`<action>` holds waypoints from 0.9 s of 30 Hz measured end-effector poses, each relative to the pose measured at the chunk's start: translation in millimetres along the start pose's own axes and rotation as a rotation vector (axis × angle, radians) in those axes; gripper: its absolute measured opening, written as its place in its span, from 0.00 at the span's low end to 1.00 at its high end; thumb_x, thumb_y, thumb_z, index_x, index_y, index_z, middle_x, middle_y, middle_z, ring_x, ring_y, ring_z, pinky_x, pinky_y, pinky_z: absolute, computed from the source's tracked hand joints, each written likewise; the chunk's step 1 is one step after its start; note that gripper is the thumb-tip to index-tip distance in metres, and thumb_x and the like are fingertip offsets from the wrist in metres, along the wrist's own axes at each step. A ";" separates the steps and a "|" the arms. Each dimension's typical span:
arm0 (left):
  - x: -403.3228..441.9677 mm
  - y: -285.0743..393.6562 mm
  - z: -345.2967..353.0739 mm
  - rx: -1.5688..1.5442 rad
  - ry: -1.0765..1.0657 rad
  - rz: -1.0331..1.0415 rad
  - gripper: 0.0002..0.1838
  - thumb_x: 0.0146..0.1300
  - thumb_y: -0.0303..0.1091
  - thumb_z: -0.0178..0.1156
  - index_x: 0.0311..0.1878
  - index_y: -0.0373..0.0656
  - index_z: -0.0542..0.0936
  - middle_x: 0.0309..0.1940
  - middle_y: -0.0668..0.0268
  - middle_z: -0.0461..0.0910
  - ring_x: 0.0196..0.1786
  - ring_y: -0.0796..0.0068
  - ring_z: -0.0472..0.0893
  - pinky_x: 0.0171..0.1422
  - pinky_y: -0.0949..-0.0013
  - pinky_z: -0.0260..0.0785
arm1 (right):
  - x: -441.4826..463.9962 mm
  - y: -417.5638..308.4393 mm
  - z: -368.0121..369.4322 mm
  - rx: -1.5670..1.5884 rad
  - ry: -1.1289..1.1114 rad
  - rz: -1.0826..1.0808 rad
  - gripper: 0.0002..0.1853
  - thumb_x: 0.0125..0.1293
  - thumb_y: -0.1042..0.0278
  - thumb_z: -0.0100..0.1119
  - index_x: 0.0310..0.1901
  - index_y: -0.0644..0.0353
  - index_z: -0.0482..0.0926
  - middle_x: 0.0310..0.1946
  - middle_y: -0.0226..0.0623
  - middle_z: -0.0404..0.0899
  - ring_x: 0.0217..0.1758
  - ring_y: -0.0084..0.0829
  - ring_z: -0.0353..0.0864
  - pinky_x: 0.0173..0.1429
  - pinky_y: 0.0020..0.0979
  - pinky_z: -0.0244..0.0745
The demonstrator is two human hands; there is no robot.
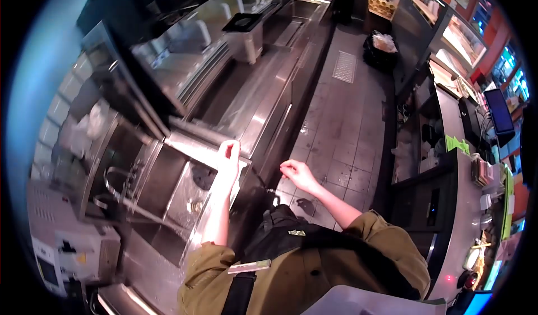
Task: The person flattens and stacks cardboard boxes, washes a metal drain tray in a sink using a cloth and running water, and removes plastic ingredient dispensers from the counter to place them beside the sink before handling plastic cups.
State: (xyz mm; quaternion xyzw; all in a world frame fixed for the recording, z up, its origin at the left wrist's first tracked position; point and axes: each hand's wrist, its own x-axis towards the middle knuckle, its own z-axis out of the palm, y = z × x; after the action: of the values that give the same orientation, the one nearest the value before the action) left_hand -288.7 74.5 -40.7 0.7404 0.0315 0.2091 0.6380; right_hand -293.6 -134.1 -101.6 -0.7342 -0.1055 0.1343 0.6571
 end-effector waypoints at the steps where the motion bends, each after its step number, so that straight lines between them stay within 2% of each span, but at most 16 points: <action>1: 30.0 -8.8 16.9 0.027 -0.017 0.011 0.06 0.56 0.30 0.53 0.33 0.37 0.74 0.25 0.69 0.72 0.31 0.81 0.70 0.39 0.78 0.63 | 12.3 5.9 -9.4 0.014 -0.005 0.056 0.11 0.57 0.66 0.51 0.38 0.65 0.72 0.23 0.33 0.74 0.26 0.20 0.73 0.29 0.21 0.69; 2: 67.1 -20.2 33.4 0.046 -0.043 0.037 0.05 0.55 0.28 0.54 0.32 0.37 0.74 0.26 0.70 0.72 0.30 0.82 0.70 0.38 0.78 0.63 | 30.6 23.8 -17.1 0.019 -0.029 0.145 0.11 0.57 0.66 0.51 0.37 0.64 0.72 0.22 0.32 0.74 0.25 0.20 0.73 0.29 0.22 0.69; 5: 191.5 -45.5 86.1 0.071 0.033 0.065 0.07 0.54 0.30 0.56 0.33 0.36 0.74 0.26 0.69 0.73 0.31 0.81 0.71 0.39 0.78 0.63 | 82.3 11.6 -50.7 -0.121 -0.216 0.137 0.16 0.56 0.64 0.52 0.43 0.66 0.70 0.29 0.35 0.76 0.26 0.21 0.74 0.32 0.24 0.69; 8: 320.3 -92.6 137.4 0.189 0.288 0.115 0.22 0.48 0.38 0.62 0.43 0.34 0.71 0.36 0.59 0.73 0.40 0.69 0.72 0.47 0.70 0.64 | 146.8 1.1 -97.1 -0.412 -0.248 -0.001 0.22 0.55 0.57 0.52 0.47 0.65 0.69 0.40 0.43 0.75 0.35 0.30 0.76 0.42 0.29 0.69; 9: 353.7 -106.1 150.3 0.331 0.347 0.015 0.33 0.43 0.44 0.64 0.49 0.31 0.66 0.45 0.52 0.69 0.49 0.60 0.68 0.55 0.64 0.59 | 166.5 2.5 -114.1 -0.431 -0.207 0.031 0.23 0.54 0.56 0.52 0.46 0.64 0.69 0.40 0.43 0.75 0.39 0.33 0.75 0.45 0.30 0.69; 10: 378.7 -114.0 163.9 0.445 0.364 -0.085 0.36 0.42 0.46 0.64 0.49 0.29 0.65 0.47 0.50 0.67 0.53 0.58 0.65 0.58 0.63 0.56 | 183.1 -9.5 -132.4 -0.447 -0.161 0.019 0.22 0.54 0.56 0.52 0.45 0.64 0.70 0.41 0.44 0.74 0.40 0.36 0.75 0.46 0.31 0.69; 12: 432.8 -177.0 182.7 0.436 0.424 -0.120 0.33 0.41 0.42 0.65 0.48 0.29 0.67 0.45 0.50 0.70 0.49 0.58 0.69 0.55 0.64 0.59 | 208.6 -26.3 -168.2 -0.420 -0.072 0.018 0.21 0.55 0.57 0.52 0.45 0.64 0.70 0.39 0.43 0.75 0.39 0.34 0.75 0.45 0.29 0.69; 14: 442.3 -172.3 195.4 0.021 0.369 -0.279 0.27 0.40 0.37 0.66 0.42 0.30 0.71 0.40 0.53 0.73 0.42 0.61 0.73 0.50 0.64 0.64 | 235.0 -8.3 -198.1 -0.201 0.060 0.029 0.17 0.55 0.59 0.51 0.41 0.63 0.73 0.35 0.43 0.77 0.41 0.35 0.76 0.45 0.31 0.70; 15: 446.4 -178.6 203.5 -0.278 0.436 -0.254 0.19 0.39 0.29 0.65 0.36 0.32 0.73 0.36 0.57 0.75 0.37 0.66 0.74 0.45 0.64 0.66 | 240.3 -15.5 -208.5 -0.210 0.124 0.100 0.16 0.55 0.60 0.52 0.40 0.63 0.73 0.33 0.42 0.77 0.38 0.32 0.77 0.42 0.29 0.70; 17: 455.4 -183.6 207.6 -0.180 0.521 -0.180 0.11 0.40 0.22 0.58 0.30 0.34 0.71 0.30 0.64 0.73 0.33 0.71 0.70 0.41 0.68 0.64 | 255.5 -4.7 -225.6 -0.173 0.162 0.172 0.13 0.54 0.63 0.53 0.38 0.62 0.74 0.29 0.39 0.78 0.32 0.28 0.77 0.38 0.27 0.71; 19: 451.8 -198.3 199.5 -0.288 0.548 -0.118 0.11 0.39 0.21 0.56 0.30 0.36 0.70 0.30 0.66 0.71 0.34 0.74 0.69 0.41 0.70 0.62 | 275.5 27.1 -228.0 -0.106 0.078 0.190 0.11 0.55 0.64 0.52 0.37 0.61 0.75 0.26 0.35 0.78 0.27 0.23 0.77 0.32 0.25 0.71; 21: 423.0 -161.3 197.6 -0.301 0.486 -0.084 0.12 0.41 0.18 0.51 0.33 0.36 0.70 0.34 0.66 0.70 0.35 0.74 0.70 0.43 0.70 0.64 | 301.1 39.9 -233.6 -0.031 0.011 0.144 0.12 0.55 0.64 0.52 0.37 0.62 0.75 0.25 0.36 0.78 0.28 0.24 0.77 0.32 0.26 0.72; 22: 401.2 -142.7 193.0 -0.345 0.427 -0.166 0.13 0.41 0.18 0.50 0.34 0.38 0.70 0.34 0.66 0.70 0.35 0.75 0.71 0.43 0.71 0.66 | 315.3 41.8 -237.2 -0.038 -0.033 0.110 0.12 0.55 0.64 0.52 0.37 0.63 0.75 0.25 0.36 0.78 0.28 0.25 0.77 0.33 0.26 0.71; 24: 364.2 -122.5 182.0 -0.343 0.382 -0.084 0.11 0.42 0.19 0.51 0.34 0.38 0.70 0.26 0.71 0.69 0.30 0.80 0.70 0.35 0.77 0.65 | 347.6 35.3 -245.9 -0.163 -0.129 -0.017 0.11 0.56 0.67 0.52 0.39 0.64 0.73 0.26 0.34 0.76 0.27 0.21 0.75 0.34 0.24 0.70; 25: 339.2 -116.1 174.9 -0.409 0.369 -0.082 0.12 0.42 0.20 0.51 0.34 0.39 0.71 0.25 0.72 0.69 0.30 0.81 0.70 0.34 0.77 0.65 | 362.9 30.6 -248.1 -0.122 -0.144 -0.031 0.12 0.54 0.67 0.52 0.37 0.64 0.74 0.26 0.38 0.77 0.29 0.26 0.77 0.36 0.27 0.70; 27: 289.0 -75.1 172.8 -0.429 0.466 -0.114 0.12 0.41 0.20 0.51 0.34 0.39 0.71 0.24 0.71 0.70 0.28 0.80 0.71 0.32 0.78 0.65 | 383.9 15.8 -247.1 0.059 -0.197 -0.008 0.10 0.55 0.72 0.51 0.38 0.66 0.73 0.26 0.36 0.77 0.28 0.24 0.77 0.34 0.25 0.71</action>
State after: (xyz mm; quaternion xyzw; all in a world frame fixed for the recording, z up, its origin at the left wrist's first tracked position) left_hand 51.4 18.0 -51.7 0.5183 0.1731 0.3388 0.7659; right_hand 150.6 -240.1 -114.9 -0.6973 -0.1685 0.2062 0.6655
